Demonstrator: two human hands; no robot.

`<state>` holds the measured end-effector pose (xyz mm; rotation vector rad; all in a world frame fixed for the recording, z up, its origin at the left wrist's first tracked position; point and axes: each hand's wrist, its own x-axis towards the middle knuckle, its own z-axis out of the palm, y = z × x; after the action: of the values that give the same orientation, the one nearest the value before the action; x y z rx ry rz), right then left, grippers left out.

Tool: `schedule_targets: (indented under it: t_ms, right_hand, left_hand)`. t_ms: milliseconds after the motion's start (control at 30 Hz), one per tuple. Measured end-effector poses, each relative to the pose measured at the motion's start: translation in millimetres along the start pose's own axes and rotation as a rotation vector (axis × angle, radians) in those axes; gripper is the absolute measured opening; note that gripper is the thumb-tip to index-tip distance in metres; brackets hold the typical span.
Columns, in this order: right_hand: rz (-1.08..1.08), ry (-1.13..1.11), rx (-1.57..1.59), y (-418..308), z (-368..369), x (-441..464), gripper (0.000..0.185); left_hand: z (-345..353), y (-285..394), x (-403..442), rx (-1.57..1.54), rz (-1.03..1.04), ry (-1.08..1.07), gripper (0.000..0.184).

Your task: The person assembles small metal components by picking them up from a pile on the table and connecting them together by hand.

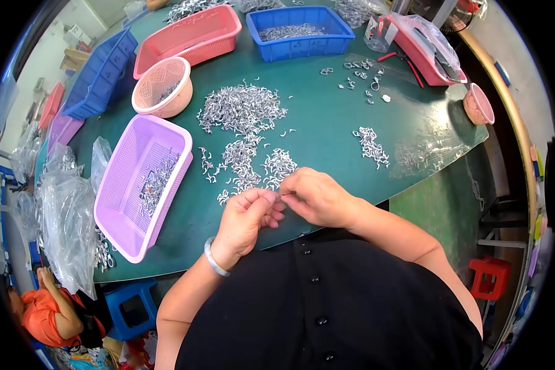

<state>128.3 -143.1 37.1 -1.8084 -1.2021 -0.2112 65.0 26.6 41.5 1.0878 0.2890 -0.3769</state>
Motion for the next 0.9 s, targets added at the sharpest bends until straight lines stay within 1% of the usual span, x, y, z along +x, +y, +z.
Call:
schedule_targets:
  t_ms: [133,233,333,433,467,667,767,900]
  right_hand:
    - [-0.007,-0.014,-0.017,-0.2,1.4,-1.6,0.028]
    - [0.142,0.009,0.099,-4.8,-0.5,-0.5,0.026]
    - [0.06,0.065,-0.106,14.8,-3.0,-4.4,0.019]
    - [0.109,-0.05,-0.315,24.9,-3.9,-13.6,0.011]
    - [0.15,-0.096,-0.321,24.6,-4.6,-15.6,0.009]
    - [0.181,-0.129,-0.296,24.7,-4.1,-14.8,0.007]
    - [0.173,-0.132,-0.306,25.5,-4.0,-14.4,0.005]
    - [0.141,-0.135,-0.29,22.3,-5.0,-10.0,0.004]
  left_hand:
    - [-2.8,-1.1,2.2,0.028,-0.007,0.006,0.011]
    - [-5.3,-2.9,3.6,0.007,-0.014,0.013,0.012]
    - [-7.1,-2.9,4.1,-0.033,-0.025,0.027,0.012]
    - [-6.2,-2.4,3.5,-0.063,-0.031,0.042,0.01]
    - [-5.8,-2.1,3.2,-0.071,-0.031,0.046,0.01]
    - [-7.7,-1.5,2.7,-0.089,-0.031,0.044,0.008]
    - [-9.9,-1.4,2.5,-0.086,-0.026,0.033,0.007]
    - [-13.7,-2.1,1.5,-0.168,-0.008,-0.007,0.007]
